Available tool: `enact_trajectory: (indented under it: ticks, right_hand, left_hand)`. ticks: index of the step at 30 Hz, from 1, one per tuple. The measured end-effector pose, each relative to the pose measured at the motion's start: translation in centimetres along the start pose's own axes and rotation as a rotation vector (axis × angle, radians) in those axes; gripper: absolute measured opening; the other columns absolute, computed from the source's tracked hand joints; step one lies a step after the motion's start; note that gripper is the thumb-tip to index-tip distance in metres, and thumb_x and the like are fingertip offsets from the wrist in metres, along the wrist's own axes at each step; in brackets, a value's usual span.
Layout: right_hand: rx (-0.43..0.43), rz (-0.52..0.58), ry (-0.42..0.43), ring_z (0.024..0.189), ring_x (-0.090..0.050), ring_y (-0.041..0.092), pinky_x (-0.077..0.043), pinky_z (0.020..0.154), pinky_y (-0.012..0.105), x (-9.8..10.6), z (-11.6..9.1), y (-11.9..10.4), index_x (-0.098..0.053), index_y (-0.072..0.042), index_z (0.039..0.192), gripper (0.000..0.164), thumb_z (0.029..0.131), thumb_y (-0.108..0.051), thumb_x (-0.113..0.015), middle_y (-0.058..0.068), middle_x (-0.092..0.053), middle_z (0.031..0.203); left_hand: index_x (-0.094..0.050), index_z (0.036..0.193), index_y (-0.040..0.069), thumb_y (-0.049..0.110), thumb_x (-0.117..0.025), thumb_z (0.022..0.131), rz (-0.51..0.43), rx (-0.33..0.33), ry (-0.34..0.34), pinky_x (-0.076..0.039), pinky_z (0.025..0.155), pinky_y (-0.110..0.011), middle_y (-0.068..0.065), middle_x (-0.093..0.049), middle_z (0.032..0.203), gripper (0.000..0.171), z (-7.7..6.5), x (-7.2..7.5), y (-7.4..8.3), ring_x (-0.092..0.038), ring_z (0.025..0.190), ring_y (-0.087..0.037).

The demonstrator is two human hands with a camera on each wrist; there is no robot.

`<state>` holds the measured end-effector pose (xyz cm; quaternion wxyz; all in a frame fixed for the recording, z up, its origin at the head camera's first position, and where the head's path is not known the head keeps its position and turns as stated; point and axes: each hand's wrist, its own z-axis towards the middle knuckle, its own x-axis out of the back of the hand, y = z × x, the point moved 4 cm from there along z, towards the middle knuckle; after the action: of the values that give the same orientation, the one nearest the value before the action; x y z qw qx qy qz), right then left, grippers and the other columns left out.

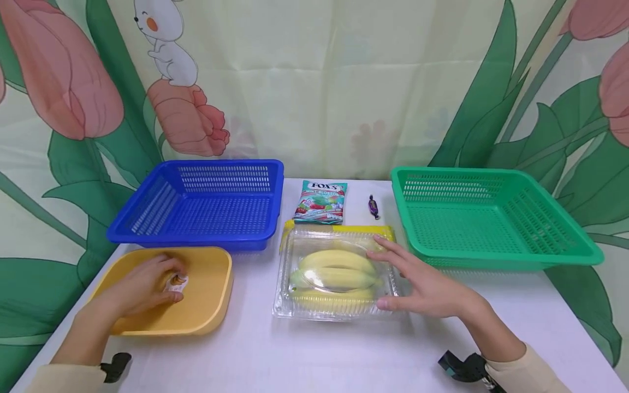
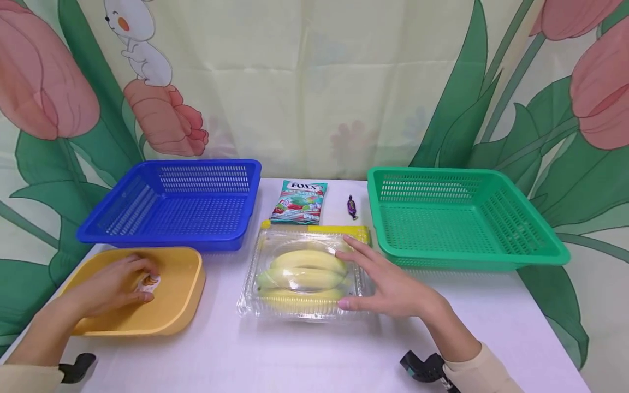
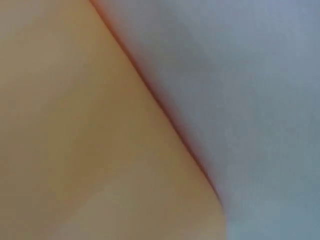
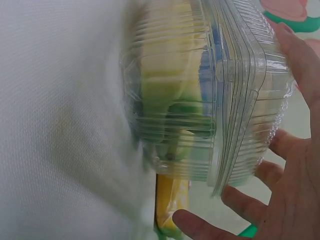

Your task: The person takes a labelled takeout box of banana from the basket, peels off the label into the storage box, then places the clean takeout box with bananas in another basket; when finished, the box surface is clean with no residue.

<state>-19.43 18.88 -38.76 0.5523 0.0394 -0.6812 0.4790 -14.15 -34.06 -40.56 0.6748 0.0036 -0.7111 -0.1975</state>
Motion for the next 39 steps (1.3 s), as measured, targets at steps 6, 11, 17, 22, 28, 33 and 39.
enact_trajectory:
  ticks: [6,11,17,22,28,33,39]
  right_hand:
    - [-0.009,-0.004,-0.001,0.152,-0.026,0.040,-0.053,0.098,0.059,0.0,0.0,0.1,-0.040,-0.028,0.157,0.082,0.088,-0.053,-0.078,-0.005,-0.013,0.172]
    - [-0.020,-0.006,-0.005,0.153,-0.026,0.040,-0.053,0.098,0.059,-0.1,-0.1,0.0,-0.041,-0.028,0.157,0.083,0.087,-0.054,-0.078,-0.005,-0.013,0.172]
    - [-0.021,-0.013,-0.006,0.153,-0.026,0.040,-0.053,0.098,0.059,0.1,-0.1,-0.2,-0.041,-0.028,0.157,0.083,0.087,-0.054,-0.078,-0.005,-0.013,0.172]
    - [-0.031,-0.028,-0.014,0.153,-0.026,0.040,-0.050,0.101,0.061,0.2,0.0,-0.4,-0.041,-0.028,0.156,0.083,0.087,-0.056,-0.077,-0.005,-0.013,0.172]
    - [-0.060,-0.069,-0.026,0.154,-0.025,0.038,-0.042,0.108,0.066,0.6,0.5,-0.7,-0.041,-0.031,0.157,0.086,0.085,-0.063,-0.075,-0.007,-0.014,0.172]
    - [-0.088,-0.058,-0.043,0.155,-0.023,0.038,-0.041,0.109,0.067,0.7,0.4,-0.9,-0.040,-0.031,0.157,0.087,0.084,-0.065,-0.074,-0.008,-0.012,0.172]
    - [-0.073,-0.052,-0.048,0.155,-0.023,0.038,-0.040,0.109,0.067,0.6,0.3,-1.2,-0.041,-0.030,0.157,0.087,0.084,-0.064,-0.075,-0.006,-0.013,0.172]
  left_hand:
    - [-0.067,0.092,0.020,0.014,-0.083,0.085,-0.014,0.021,-0.039,-0.052,0.084,-0.038,0.005,-0.057,0.096,0.019,0.5,-0.2,-0.1,-0.054,0.092,-0.019]
    - [-0.068,0.093,0.019,0.021,-0.089,0.080,-0.032,0.061,-0.079,-0.054,0.088,-0.045,0.001,-0.063,0.100,0.024,0.6,-0.2,-0.5,-0.057,0.095,-0.024]
    - [-0.072,0.100,0.020,0.030,-0.092,0.074,-0.005,0.029,-0.061,-0.046,0.101,-0.064,-0.009,-0.067,0.117,0.034,0.0,-0.4,-0.7,-0.060,0.109,-0.038]
    - [-0.074,0.116,0.008,0.036,-0.092,0.074,0.019,0.019,-0.050,-0.043,0.103,-0.067,-0.017,-0.066,0.126,0.054,0.0,-0.2,-1.2,-0.057,0.118,-0.046]
    - [-0.069,0.128,0.002,0.045,-0.091,0.073,-0.019,0.040,-0.061,-0.041,0.103,-0.069,-0.025,-0.059,0.133,0.073,-0.4,-0.4,-1.2,-0.053,0.122,-0.050]
    - [-0.064,0.135,0.002,0.047,-0.089,0.075,-0.067,0.087,-0.071,-0.038,0.105,-0.070,-0.026,-0.053,0.138,0.079,-0.9,-0.5,-1.2,-0.048,0.126,-0.049]
    - [-0.062,0.136,0.006,0.059,-0.082,0.077,-0.110,0.159,-0.083,-0.037,0.103,-0.072,-0.029,-0.051,0.141,0.081,-1.5,-0.4,-0.8,-0.046,0.127,-0.052]
